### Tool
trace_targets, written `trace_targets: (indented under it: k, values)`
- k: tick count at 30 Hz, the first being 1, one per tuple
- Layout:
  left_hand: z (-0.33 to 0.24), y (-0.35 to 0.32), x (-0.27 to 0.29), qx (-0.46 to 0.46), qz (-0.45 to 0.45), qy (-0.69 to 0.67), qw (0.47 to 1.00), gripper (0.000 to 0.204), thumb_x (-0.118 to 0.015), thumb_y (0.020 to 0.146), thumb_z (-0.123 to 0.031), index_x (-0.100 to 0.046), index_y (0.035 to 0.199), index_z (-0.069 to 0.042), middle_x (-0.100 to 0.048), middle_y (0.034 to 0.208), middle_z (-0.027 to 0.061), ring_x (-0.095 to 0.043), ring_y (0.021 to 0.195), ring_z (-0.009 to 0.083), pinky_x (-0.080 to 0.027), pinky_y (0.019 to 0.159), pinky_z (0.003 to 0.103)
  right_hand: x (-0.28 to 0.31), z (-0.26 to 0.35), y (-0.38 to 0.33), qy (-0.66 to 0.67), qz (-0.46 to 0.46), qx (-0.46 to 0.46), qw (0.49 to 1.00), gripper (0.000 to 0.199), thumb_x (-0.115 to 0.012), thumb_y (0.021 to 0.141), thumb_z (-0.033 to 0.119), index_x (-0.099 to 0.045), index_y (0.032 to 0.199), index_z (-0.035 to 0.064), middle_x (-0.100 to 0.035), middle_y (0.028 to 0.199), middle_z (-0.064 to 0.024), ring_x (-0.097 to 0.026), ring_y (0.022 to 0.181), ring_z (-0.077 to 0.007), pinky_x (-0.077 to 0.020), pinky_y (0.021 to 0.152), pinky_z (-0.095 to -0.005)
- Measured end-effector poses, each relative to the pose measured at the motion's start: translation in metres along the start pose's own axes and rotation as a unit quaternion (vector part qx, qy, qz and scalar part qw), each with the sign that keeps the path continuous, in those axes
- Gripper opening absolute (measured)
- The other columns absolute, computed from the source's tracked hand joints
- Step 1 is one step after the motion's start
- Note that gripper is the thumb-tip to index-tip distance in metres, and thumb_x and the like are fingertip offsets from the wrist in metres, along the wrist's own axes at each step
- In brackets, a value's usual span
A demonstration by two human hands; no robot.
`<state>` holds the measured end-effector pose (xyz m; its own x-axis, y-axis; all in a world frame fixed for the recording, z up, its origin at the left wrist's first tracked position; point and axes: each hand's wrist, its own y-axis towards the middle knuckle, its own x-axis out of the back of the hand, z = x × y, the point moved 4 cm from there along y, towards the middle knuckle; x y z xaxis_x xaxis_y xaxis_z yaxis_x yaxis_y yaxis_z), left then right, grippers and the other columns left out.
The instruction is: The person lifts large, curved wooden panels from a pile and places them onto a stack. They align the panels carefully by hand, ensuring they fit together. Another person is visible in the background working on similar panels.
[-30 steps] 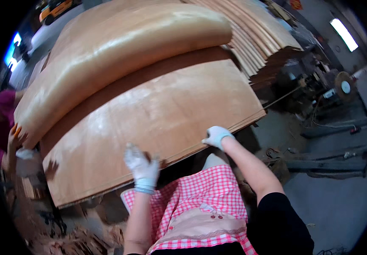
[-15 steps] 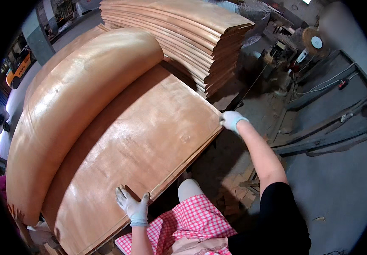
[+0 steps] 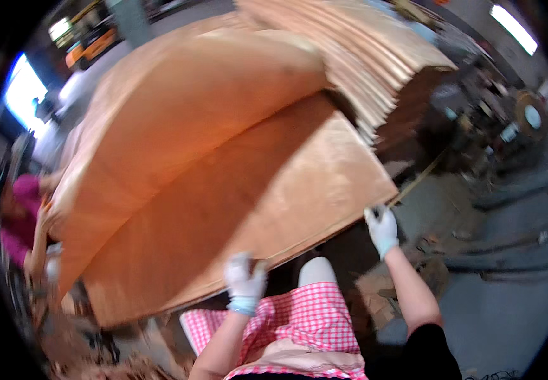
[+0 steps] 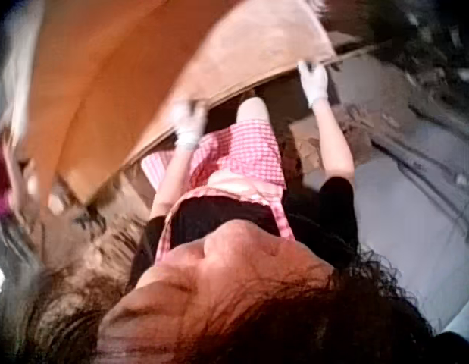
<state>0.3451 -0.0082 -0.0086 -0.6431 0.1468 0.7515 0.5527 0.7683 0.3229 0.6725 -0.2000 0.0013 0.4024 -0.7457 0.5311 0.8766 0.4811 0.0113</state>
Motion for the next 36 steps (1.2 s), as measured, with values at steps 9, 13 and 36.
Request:
trace_targets:
  k: [9,13,36]
  values:
    - [-0.047,-0.040,0.067,0.009,0.025,-0.373,0.928,0.015,-0.069,0.074,-0.010,-0.067,0.088,-0.004,-0.063,0.082,0.0132,-0.062,0.077,0.0309,-0.051,0.070,0.037,-0.118,0.164,-0.204,0.264,0.310,0.052,0.912,0.020,-0.069,0.088,0.018,-0.060,0.091,0.0012,-0.055,0.128,-0.0198,-0.055,0.115,-0.0254,-0.0417,0.099,-0.0360]
    - [0.000,-0.065,0.097,0.127,-0.048,-0.477,0.869,0.006,-0.071,0.080,-0.005,-0.066,0.082,-0.002,-0.062,0.080,0.0052,-0.059,0.075,0.0150,-0.049,0.068,0.029,-0.147,0.198,-0.230,0.230,0.368,0.086,0.897,0.030,-0.066,0.090,0.013,-0.057,0.114,-0.0021,-0.055,0.128,-0.0180,-0.054,0.116,-0.0215,-0.0435,0.098,-0.0325]
    - [0.512,-0.186,0.400,0.492,-0.261,0.001,0.830,0.030,-0.068,0.080,-0.015,-0.066,0.105,0.000,-0.070,0.093,0.0113,-0.063,0.080,0.0220,-0.051,0.075,0.036,-0.161,0.078,-0.032,-0.437,0.331,0.085,0.832,0.050,-0.074,0.072,0.046,-0.071,0.089,-0.0010,-0.068,0.091,-0.0245,-0.067,0.088,-0.0361,-0.0513,0.079,-0.0427]
